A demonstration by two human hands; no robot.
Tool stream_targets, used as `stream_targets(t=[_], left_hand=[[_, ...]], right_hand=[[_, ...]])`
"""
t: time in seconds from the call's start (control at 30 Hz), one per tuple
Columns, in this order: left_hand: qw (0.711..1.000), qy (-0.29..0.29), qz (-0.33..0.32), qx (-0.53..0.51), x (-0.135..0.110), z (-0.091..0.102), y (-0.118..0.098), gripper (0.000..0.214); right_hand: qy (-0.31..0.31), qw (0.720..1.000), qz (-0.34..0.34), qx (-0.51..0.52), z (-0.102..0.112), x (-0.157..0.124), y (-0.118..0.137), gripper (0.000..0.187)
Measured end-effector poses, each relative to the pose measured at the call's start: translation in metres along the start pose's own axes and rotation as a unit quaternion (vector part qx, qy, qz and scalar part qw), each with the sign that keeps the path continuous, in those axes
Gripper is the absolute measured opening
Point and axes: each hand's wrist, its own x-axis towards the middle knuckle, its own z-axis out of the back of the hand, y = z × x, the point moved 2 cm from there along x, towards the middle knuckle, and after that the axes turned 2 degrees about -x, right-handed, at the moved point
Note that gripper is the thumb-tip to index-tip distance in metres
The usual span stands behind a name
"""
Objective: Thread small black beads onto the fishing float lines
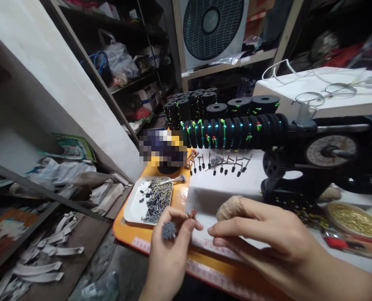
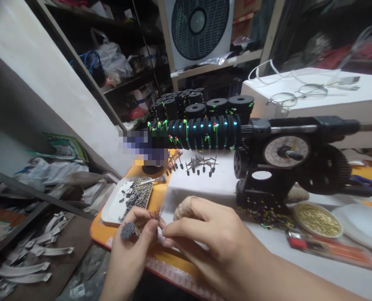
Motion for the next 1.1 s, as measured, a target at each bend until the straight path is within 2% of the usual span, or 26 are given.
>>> stream_targets(t=[0.07,0.17,0.3,0.43,0.53,0.63,0.7,0.77,0.83,0.9,0.93,1.0,1.1], left_hand=[[0.995,-0.038,0.033,-0.091,-0.012,-0.012,0.001,0.023],[0.983,-0.086,0.037,-0.159,-0.023,-0.027,0.001,0.026],[0.971,-0.094,0.027,-0.219,-0.027,-0.036,0.0,0.016],[0.974,-0.087,-0.055,-0.2,-0.025,-0.034,-0.002,0.011],[0.978,-0.066,-0.123,-0.154,-0.023,-0.029,-0.003,0.016],[0.981,-0.064,-0.153,-0.096,-0.025,-0.027,-0.003,0.02],[0.983,-0.076,-0.119,-0.114,-0.028,-0.029,-0.002,0.015],[0.977,-0.095,-0.035,-0.186,-0.03,-0.032,0.0,0.014],[0.952,-0.094,0.063,-0.286,-0.031,-0.037,0.002,0.027],[0.914,-0.054,0.137,-0.378,-0.031,-0.042,0.003,0.043],[0.897,-0.024,0.161,-0.411,-0.031,-0.043,0.003,0.043],[0.872,0.022,0.189,-0.451,-0.03,-0.044,0.003,0.028],[0.867,0.018,0.183,-0.462,-0.029,-0.04,0.003,0.02]], right_hand=[[0.009,1.0,0.001,0.01,-0.001,0.001,0.0,0.019],[-0.01,1.0,0.001,0.027,-0.001,0.002,-0.001,0.017],[-0.038,0.998,-0.02,0.044,-0.001,0.001,-0.004,0.016],[-0.039,0.996,-0.042,0.066,-0.003,0.002,-0.004,0.016],[-0.039,0.995,-0.056,0.073,-0.004,0.002,-0.004,0.016],[-0.029,0.995,-0.07,0.061,-0.007,0.001,-0.005,0.015],[-0.02,0.995,-0.077,0.052,-0.008,0.0,-0.006,0.015],[-0.02,0.996,-0.074,0.047,-0.01,0.0,-0.005,0.015],[-0.026,0.996,-0.069,0.044,-0.01,-0.001,-0.005,0.014],[-0.032,0.997,-0.063,0.044,-0.011,-0.002,-0.004,0.013],[-0.035,0.997,-0.058,0.043,-0.011,-0.002,-0.004,0.013],[-0.038,0.997,-0.047,0.039,-0.011,-0.003,-0.004,0.012],[-0.023,0.998,-0.038,0.045,-0.01,-0.002,-0.003,0.012]])
